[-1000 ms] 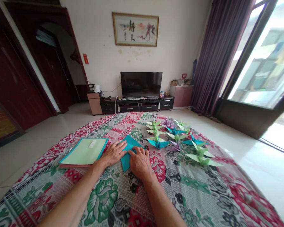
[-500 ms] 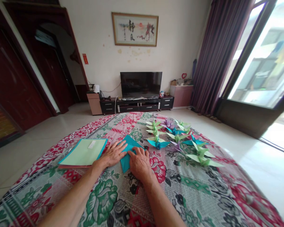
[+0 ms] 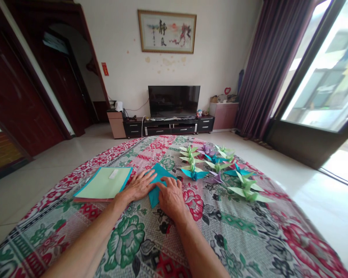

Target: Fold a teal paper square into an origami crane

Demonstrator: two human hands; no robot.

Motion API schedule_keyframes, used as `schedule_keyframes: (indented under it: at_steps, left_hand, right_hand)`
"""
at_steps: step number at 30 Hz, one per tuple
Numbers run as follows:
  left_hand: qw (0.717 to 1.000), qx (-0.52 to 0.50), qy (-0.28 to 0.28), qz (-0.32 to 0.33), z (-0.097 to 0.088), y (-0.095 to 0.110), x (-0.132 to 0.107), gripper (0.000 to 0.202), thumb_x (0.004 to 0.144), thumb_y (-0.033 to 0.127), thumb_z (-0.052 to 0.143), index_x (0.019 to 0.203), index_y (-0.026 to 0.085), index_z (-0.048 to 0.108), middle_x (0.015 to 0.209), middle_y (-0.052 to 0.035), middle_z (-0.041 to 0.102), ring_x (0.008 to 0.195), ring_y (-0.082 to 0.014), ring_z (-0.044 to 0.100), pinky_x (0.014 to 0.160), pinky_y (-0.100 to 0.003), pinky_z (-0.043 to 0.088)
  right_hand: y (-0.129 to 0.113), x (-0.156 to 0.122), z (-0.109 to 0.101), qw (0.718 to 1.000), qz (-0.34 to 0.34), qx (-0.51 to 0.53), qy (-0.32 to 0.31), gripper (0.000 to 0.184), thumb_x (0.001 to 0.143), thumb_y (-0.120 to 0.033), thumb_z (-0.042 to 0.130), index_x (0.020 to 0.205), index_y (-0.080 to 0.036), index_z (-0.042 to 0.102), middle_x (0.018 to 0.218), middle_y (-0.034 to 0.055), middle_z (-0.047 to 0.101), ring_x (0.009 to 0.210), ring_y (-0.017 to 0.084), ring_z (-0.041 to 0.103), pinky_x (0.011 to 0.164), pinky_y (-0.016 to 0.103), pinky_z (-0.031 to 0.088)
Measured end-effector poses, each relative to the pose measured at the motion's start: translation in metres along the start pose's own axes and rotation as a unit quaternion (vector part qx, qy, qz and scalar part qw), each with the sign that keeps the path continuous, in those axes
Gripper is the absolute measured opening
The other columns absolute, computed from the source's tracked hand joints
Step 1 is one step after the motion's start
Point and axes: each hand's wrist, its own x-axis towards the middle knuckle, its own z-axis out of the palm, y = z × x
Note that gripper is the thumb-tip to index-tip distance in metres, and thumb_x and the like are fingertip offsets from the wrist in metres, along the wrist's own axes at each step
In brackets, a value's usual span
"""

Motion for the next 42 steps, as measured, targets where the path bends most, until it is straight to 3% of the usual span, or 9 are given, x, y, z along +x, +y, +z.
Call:
schedule_keyframes:
  at_steps: [4,8,14,23,29,34,42]
  left_hand:
    - [1.000,-0.003,-0.010,-0.001,-0.002,0.001,-0.001,0.052,0.089,0.052,0.022,0.137,0.035,0.028,0.148,0.0006,0.023,0.134,-0.0283,0.017,0.104,-0.058,0.019]
    - [1.000,-0.007,-0.005,-0.001,-0.002,0.001,0.000,0.050,0.089,0.048,0.026,0.137,0.034,0.030,0.148,-0.0005,0.024,0.134,-0.0275,0.018,0.104,-0.057,0.019]
    - [1.000,-0.022,0.000,-0.005,0.000,0.000,0.002,0.051,0.088,0.050,0.027,0.137,0.034,0.031,0.148,0.0002,0.024,0.134,-0.0281,0.018,0.104,-0.058,0.018]
    - [0.999,-0.029,-0.017,-0.007,-0.002,0.000,0.003,0.055,0.087,0.054,0.026,0.137,0.033,0.030,0.148,0.0010,0.022,0.135,-0.0273,0.017,0.104,-0.057,0.017]
    - [0.999,-0.028,-0.018,-0.014,-0.001,0.001,0.003,0.055,0.086,0.053,0.026,0.137,0.032,0.030,0.148,0.0008,0.023,0.135,-0.0278,0.016,0.104,-0.057,0.017]
    - [0.999,-0.022,-0.030,-0.024,-0.002,0.003,0.003,0.058,0.087,0.054,0.022,0.139,0.029,0.027,0.149,0.0001,0.018,0.136,-0.0269,0.012,0.105,-0.058,0.013]
    - [0.997,-0.012,-0.044,-0.070,-0.002,-0.002,0.012,0.064,0.085,0.059,0.020,0.141,0.027,0.023,0.150,-0.0005,0.013,0.136,-0.0275,0.012,0.107,-0.052,0.014]
  right_hand:
    - [-0.007,-0.002,-0.005,0.998,-0.053,0.028,0.006,0.045,0.080,-0.011,0.046,0.118,-0.033,0.055,0.110,0.0033,0.055,0.103,0.020,0.044,0.095,0.040,0.023]
    - [-0.011,-0.004,-0.001,0.993,-0.095,0.055,-0.035,0.042,0.082,-0.011,0.045,0.117,-0.030,0.057,0.108,0.0042,0.055,0.097,0.018,0.046,0.089,0.035,0.030]
    - [-0.011,-0.006,0.003,0.993,-0.087,0.049,-0.062,0.043,0.083,-0.009,0.042,0.116,-0.031,0.057,0.109,0.0037,0.054,0.097,0.017,0.045,0.088,0.032,0.032]
    - [-0.014,-0.017,-0.006,0.990,-0.100,0.026,-0.100,0.041,0.084,-0.010,0.043,0.113,-0.033,0.059,0.112,0.0022,0.054,0.097,0.016,0.045,0.087,0.030,0.034]
    - [-0.019,-0.029,-0.015,0.985,-0.137,0.052,-0.089,0.035,0.084,-0.009,0.039,0.101,-0.026,0.064,0.116,0.0017,0.057,0.101,0.016,0.047,0.090,0.030,0.035]
    - [-0.016,-0.028,-0.010,0.977,-0.163,0.110,-0.088,0.038,0.078,-0.005,0.036,0.101,-0.018,0.063,0.111,0.0045,0.062,0.101,0.015,0.052,0.095,0.028,0.036]
    - [-0.016,-0.029,-0.009,0.975,-0.154,0.148,-0.065,0.039,0.076,-0.004,0.035,0.098,-0.018,0.064,0.110,0.0035,0.064,0.104,0.015,0.053,0.096,0.028,0.037]
